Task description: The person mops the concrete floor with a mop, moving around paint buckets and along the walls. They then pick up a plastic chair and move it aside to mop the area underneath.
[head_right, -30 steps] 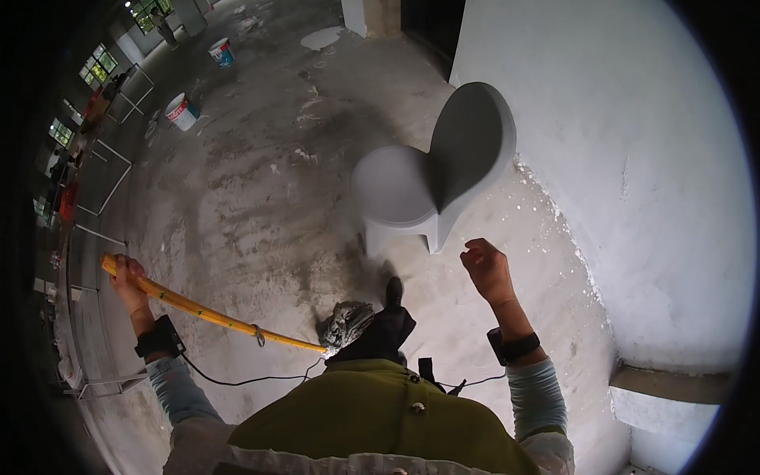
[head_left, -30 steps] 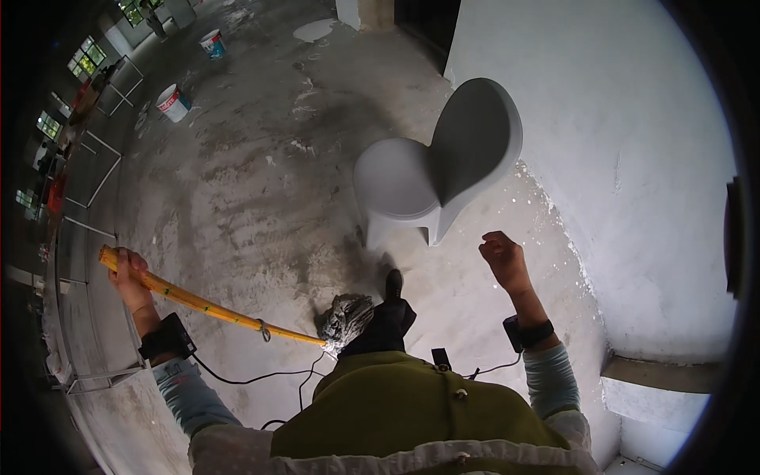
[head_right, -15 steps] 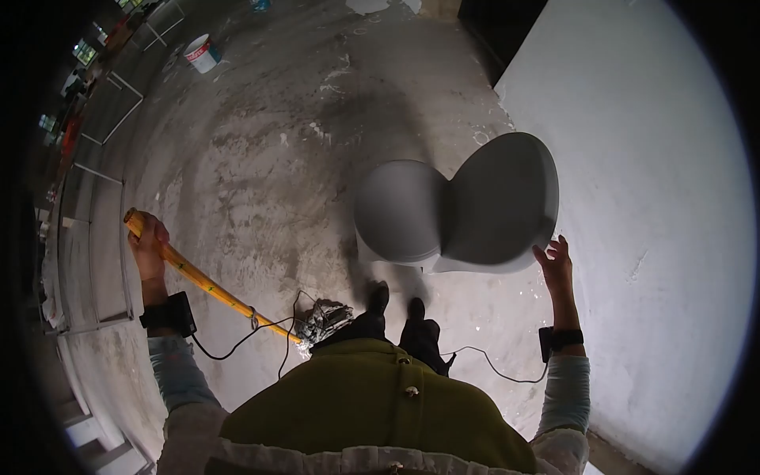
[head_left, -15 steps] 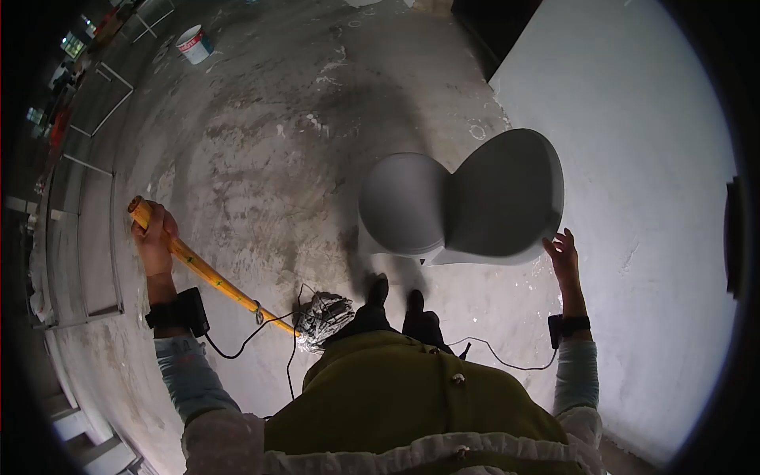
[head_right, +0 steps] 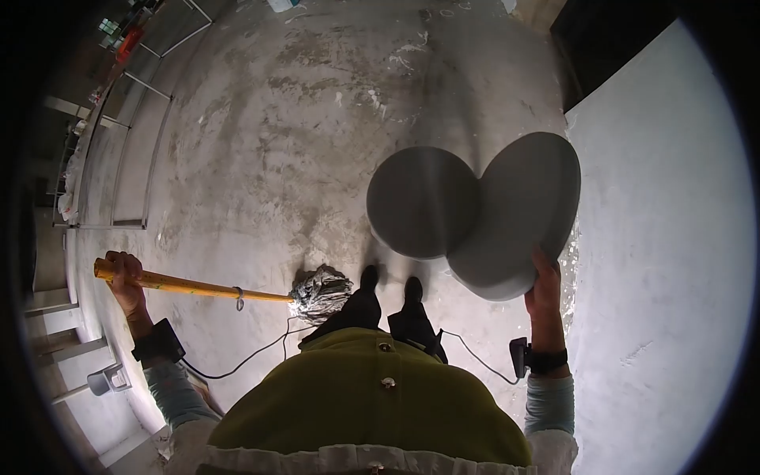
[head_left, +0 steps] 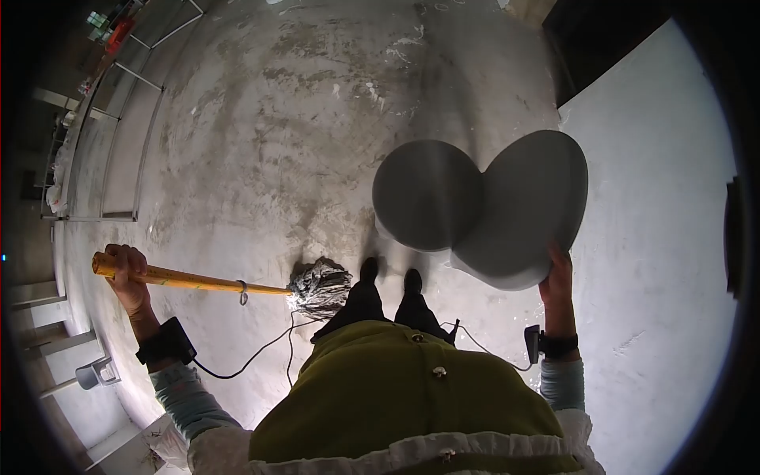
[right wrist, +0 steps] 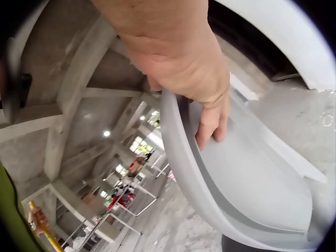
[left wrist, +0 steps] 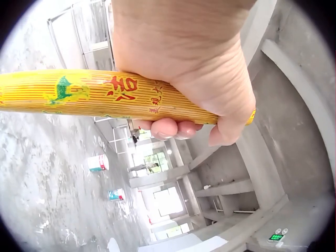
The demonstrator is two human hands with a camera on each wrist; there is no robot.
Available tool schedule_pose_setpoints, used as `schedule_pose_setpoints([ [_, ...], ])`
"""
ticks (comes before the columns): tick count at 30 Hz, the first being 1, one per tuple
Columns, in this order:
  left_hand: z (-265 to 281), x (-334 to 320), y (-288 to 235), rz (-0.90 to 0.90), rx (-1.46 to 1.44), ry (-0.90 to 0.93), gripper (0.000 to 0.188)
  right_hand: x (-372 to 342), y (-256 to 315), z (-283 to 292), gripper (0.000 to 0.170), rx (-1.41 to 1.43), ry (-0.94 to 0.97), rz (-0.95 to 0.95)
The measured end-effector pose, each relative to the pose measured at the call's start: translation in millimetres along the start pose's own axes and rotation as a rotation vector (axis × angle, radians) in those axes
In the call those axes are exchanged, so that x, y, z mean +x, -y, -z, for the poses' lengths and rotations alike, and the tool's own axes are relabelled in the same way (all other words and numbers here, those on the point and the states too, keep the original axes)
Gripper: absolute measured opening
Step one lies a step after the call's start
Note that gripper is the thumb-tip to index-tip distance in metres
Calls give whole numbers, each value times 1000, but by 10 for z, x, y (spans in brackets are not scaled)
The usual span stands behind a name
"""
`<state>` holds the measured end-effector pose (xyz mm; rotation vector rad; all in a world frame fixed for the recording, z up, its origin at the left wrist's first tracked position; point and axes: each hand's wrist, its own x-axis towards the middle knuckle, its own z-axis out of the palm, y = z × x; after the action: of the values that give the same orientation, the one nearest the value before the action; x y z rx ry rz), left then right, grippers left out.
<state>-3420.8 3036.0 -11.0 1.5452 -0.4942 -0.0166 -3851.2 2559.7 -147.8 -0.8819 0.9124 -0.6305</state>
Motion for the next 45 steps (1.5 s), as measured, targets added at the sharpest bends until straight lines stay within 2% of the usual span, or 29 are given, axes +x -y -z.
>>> schedule_pose_setpoints([
  [3,-260,42,28,-11,18,43,13,59,73,-557,44,-4,19,3],
  [8,-107,107,95,-29,9,-30,14,221,158,-1205,45,-136,-6,16],
  [15,656,70,6,-69,-54,-74,14,696,219,-1889,40,-265,50,110],
  [17,909,-41,-37,-93,-32,-156,13,733,178,-2233,40,-315,106,124],
  [22,1661,-425,-155,-156,-8,-351,10,824,-87,-3168,42,-542,94,180],
  [26,2334,-780,-196,-202,-18,-564,11,1196,-218,-3624,50,-557,231,259],
  [28,2603,-928,-197,-212,-13,-621,10,1218,-171,-3931,58,-675,54,325],
  [29,2705,-955,-181,-216,-18,-651,9,1386,-167,-3937,63,-686,117,341],
  [32,2823,-953,-125,-248,5,-666,5,1606,-150,-4114,60,-652,239,358],
  [36,3005,-670,17,-250,21,-710,5,1804,-185,-4569,57,-658,326,312],
  [39,3243,-307,214,-230,71,-788,7,2202,-344,-4925,54,-726,309,388],
  [41,3413,-76,372,-216,107,-851,8,2545,-494,-5244,53,-799,231,387],
  [45,3873,330,650,-150,133,-963,12,3146,-687,-5936,51,-820,241,354],
])
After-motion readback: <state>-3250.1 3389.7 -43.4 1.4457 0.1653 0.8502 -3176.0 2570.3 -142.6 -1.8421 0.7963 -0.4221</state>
